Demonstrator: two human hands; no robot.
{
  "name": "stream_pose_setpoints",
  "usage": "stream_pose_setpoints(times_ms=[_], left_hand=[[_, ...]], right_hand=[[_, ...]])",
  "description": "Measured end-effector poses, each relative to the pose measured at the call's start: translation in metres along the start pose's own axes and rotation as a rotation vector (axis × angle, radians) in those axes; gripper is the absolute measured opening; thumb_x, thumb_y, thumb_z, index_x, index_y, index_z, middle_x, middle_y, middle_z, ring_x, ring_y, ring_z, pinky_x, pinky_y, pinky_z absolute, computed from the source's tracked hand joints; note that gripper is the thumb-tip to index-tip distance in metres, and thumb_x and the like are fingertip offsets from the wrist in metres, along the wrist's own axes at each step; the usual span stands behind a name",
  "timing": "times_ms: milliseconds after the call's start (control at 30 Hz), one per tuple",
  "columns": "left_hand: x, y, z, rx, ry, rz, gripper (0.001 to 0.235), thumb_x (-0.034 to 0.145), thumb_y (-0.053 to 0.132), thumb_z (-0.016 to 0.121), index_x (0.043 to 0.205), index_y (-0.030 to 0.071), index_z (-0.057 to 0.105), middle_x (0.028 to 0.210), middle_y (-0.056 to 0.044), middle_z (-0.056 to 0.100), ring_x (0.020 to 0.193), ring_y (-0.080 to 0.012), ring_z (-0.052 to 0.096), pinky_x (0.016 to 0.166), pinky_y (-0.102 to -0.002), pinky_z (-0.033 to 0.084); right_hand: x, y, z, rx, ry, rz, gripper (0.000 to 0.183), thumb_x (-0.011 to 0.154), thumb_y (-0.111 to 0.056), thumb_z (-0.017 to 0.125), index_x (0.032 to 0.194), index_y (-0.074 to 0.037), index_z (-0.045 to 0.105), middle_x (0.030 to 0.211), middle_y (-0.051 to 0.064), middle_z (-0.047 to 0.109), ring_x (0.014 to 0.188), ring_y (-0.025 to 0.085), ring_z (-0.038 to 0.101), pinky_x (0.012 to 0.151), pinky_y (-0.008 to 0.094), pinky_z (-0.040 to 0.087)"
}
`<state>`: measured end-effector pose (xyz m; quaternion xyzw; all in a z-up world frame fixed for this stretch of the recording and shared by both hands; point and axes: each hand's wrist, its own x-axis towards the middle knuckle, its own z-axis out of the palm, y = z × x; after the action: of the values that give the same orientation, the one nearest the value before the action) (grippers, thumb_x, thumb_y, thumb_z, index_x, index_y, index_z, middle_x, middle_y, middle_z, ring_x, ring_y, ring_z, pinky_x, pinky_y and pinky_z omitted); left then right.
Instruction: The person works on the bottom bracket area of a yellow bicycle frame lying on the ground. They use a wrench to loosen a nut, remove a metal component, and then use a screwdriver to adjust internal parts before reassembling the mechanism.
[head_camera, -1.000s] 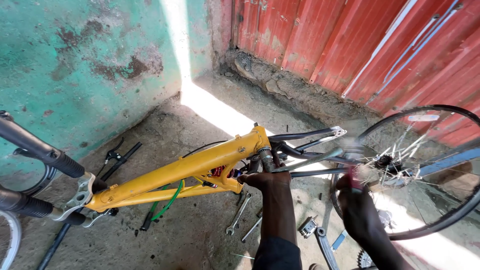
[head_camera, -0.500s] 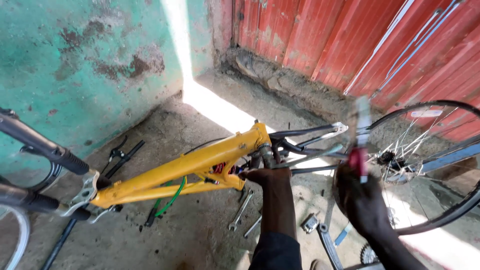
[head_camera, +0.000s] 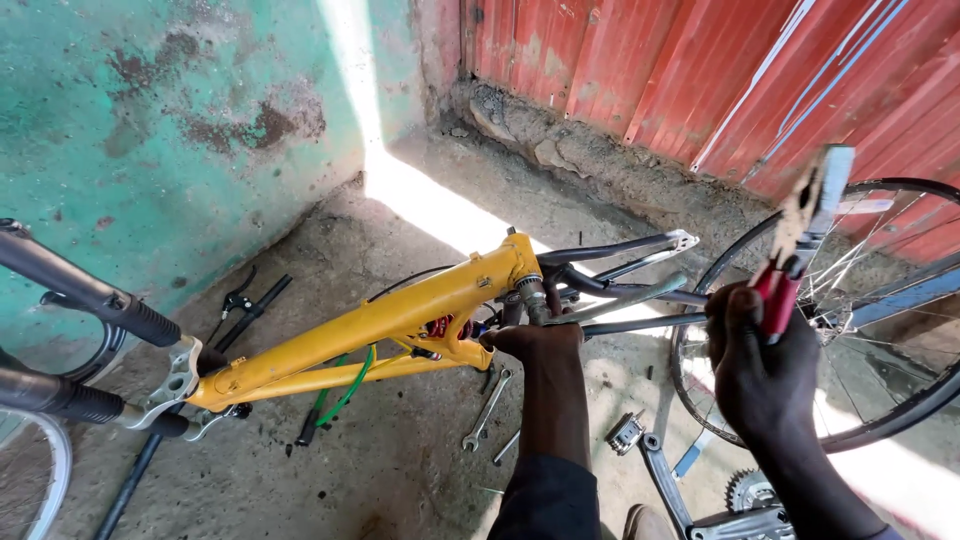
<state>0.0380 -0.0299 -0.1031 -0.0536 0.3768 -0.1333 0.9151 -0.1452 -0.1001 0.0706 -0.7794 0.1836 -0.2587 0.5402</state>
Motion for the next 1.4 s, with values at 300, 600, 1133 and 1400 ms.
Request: stream_pose_setpoints(times_ms=[300, 600, 1133, 1400], left_hand=[[-0.002, 0.004, -0.004, 0.034, -0.049, 0.013, 0.028, 0.095, 0.044, 0.055, 0.095, 0.017, 0.059, 0.071, -0.012, 0.056, 0.064, -0.0326, 0.061, 0.063, -0.045, 0.058], [-0.098, 0.002, 0.012, 0.252, -0.237, 0.146, 0.033, 0.104, 0.043, 0.055, 0.095, 0.011, 0.061, 0.071, -0.005, 0.053, 0.067, -0.0209, 0.060, 0.068, -0.036, 0.057], [-0.182, 0.047, 0.001, 1.348, -0.107, 0.177, 0.022, 0.103, 0.024, 0.050, 0.115, 0.005, 0.053, 0.086, -0.009, 0.068, 0.065, -0.0209, 0.067, 0.056, -0.030, 0.060], [-0.131, 0.102, 0.046, 1.874, -0.136, 0.969, 0.053, 0.087, 0.050, 0.074, 0.081, -0.002, 0.068, 0.072, -0.019, 0.062, 0.071, -0.0362, 0.066, 0.064, -0.046, 0.044]], right_hand=[[0.061, 0.056, 0.022, 0.080, 0.185, 0.271, 0.058, 0.108, -0.044, 0.069, 0.070, -0.002, 0.058, 0.050, 0.015, 0.050, 0.037, 0.027, 0.057, 0.036, 0.041, 0.052], [0.064, 0.065, 0.036, 0.473, 0.302, 0.390, 0.033, 0.099, -0.025, 0.065, 0.079, 0.001, 0.061, 0.051, 0.006, 0.043, 0.034, 0.019, 0.052, 0.030, 0.038, 0.050], [0.045, 0.024, 0.015, 0.397, 0.150, 0.415, 0.035, 0.100, -0.026, 0.065, 0.079, 0.001, 0.061, 0.053, 0.005, 0.045, 0.036, 0.014, 0.051, 0.034, 0.031, 0.045], [0.043, 0.000, -0.005, -0.094, -0.120, 0.225, 0.049, 0.104, -0.047, 0.061, 0.088, -0.002, 0.069, 0.044, 0.011, 0.054, 0.038, 0.026, 0.061, 0.051, 0.037, 0.050]])
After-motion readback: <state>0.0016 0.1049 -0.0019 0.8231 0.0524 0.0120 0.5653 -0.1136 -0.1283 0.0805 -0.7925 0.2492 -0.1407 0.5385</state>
